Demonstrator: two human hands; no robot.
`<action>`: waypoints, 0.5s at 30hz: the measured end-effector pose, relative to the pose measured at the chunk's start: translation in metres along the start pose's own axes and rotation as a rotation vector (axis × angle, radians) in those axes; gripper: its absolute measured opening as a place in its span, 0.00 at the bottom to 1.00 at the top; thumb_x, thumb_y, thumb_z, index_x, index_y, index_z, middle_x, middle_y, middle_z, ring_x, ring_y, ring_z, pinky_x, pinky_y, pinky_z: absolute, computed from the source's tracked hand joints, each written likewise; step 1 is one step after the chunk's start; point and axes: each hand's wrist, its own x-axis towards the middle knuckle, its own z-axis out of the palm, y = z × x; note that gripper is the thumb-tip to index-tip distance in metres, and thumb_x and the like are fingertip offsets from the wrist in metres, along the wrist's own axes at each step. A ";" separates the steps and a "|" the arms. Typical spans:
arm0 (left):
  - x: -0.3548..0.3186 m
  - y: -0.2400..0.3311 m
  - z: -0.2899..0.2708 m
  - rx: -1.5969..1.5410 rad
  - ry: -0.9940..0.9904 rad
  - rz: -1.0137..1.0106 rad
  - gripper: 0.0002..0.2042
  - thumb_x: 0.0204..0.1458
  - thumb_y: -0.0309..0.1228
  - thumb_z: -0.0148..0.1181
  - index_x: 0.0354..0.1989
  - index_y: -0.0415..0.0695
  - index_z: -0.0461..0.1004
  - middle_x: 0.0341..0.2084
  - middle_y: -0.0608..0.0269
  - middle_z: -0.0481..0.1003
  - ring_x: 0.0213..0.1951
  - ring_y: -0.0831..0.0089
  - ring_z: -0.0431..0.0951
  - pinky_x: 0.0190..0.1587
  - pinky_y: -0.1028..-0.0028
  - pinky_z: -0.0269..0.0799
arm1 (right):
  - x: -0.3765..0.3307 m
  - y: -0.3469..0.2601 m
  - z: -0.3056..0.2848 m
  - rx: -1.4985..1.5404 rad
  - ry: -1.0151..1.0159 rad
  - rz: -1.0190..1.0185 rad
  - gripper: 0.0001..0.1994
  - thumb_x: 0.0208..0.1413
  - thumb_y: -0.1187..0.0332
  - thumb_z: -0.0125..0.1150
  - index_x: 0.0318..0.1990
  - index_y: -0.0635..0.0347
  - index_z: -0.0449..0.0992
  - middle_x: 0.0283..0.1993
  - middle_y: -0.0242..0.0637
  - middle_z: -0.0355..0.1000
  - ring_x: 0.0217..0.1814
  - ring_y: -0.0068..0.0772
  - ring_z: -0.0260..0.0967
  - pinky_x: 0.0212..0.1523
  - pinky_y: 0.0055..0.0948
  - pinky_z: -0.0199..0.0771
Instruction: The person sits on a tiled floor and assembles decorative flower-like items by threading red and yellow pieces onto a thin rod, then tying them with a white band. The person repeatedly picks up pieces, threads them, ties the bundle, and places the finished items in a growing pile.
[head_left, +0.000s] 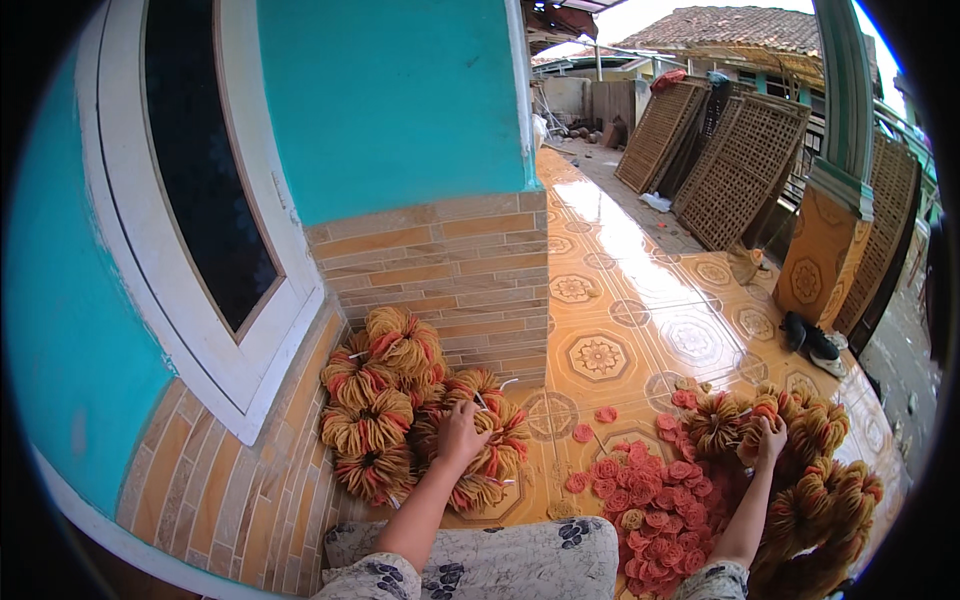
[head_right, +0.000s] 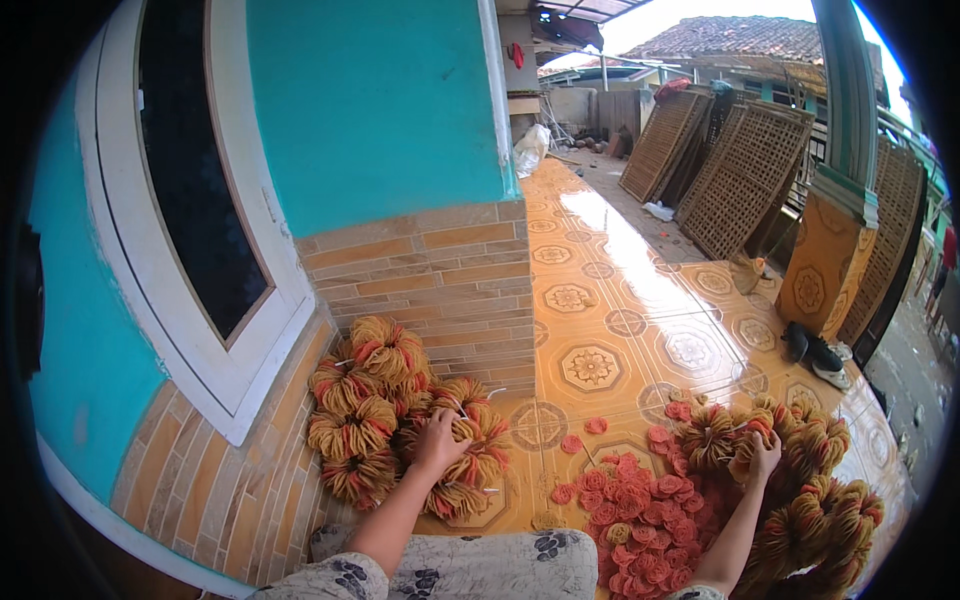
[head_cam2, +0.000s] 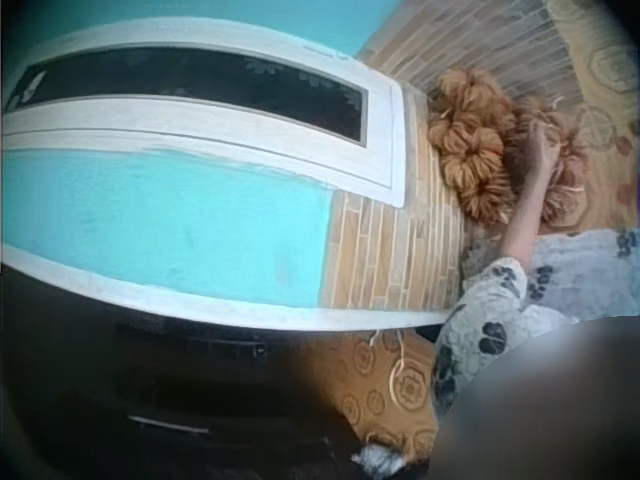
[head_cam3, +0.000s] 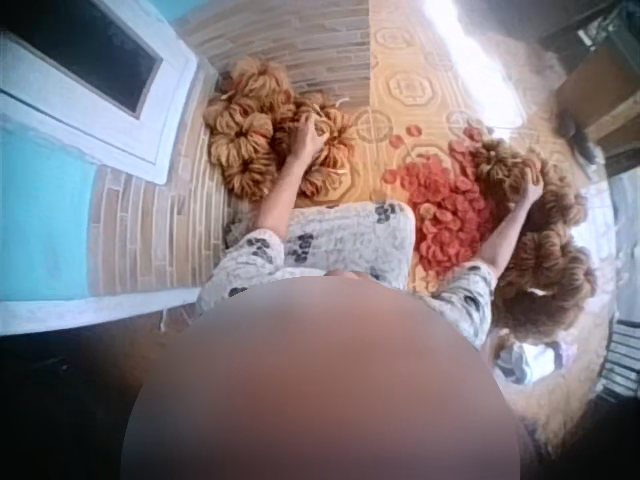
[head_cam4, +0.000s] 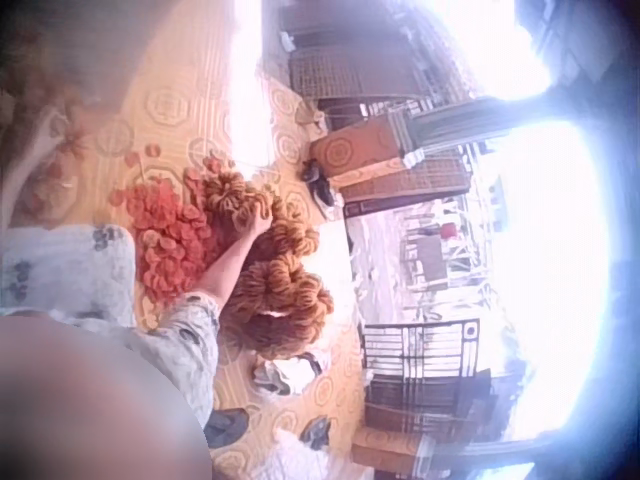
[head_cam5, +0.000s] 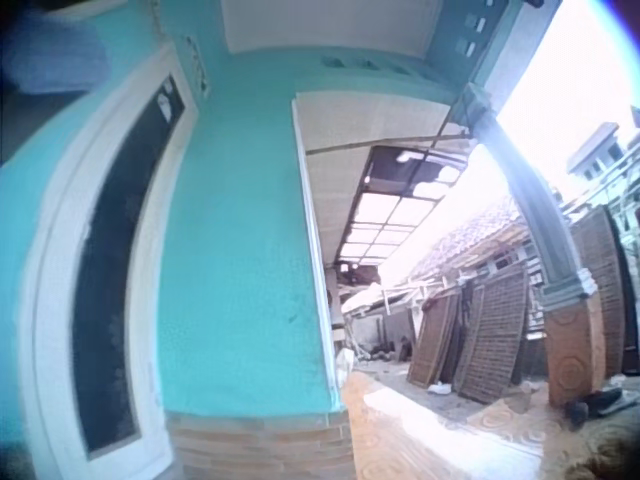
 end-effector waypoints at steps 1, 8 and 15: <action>-0.005 0.005 -0.001 -0.036 0.042 0.064 0.22 0.43 0.34 0.73 0.43 0.44 0.69 0.46 0.55 0.72 0.51 0.55 0.74 0.51 0.58 0.74 | -0.010 -0.018 0.003 0.006 0.011 -0.052 0.24 0.57 0.69 0.64 0.59 0.67 0.67 0.47 0.42 0.76 0.44 0.30 0.76 0.42 0.27 0.77; -0.033 0.037 -0.058 -0.312 0.242 0.335 0.14 0.42 0.26 0.72 0.34 0.41 0.71 0.39 0.56 0.74 0.42 0.56 0.78 0.43 0.64 0.76 | -0.138 -0.103 0.114 0.301 -0.392 0.007 0.20 0.59 0.71 0.58 0.58 0.68 0.67 0.45 0.43 0.77 0.41 0.33 0.79 0.38 0.28 0.83; -0.015 0.012 -0.211 -0.425 0.813 0.262 0.17 0.43 0.22 0.72 0.39 0.41 0.71 0.46 0.55 0.73 0.50 0.57 0.76 0.50 0.66 0.77 | -0.277 -0.110 0.320 0.082 -0.806 -0.016 0.28 0.57 0.67 0.65 0.65 0.59 0.65 0.50 0.46 0.73 0.48 0.36 0.75 0.50 0.31 0.80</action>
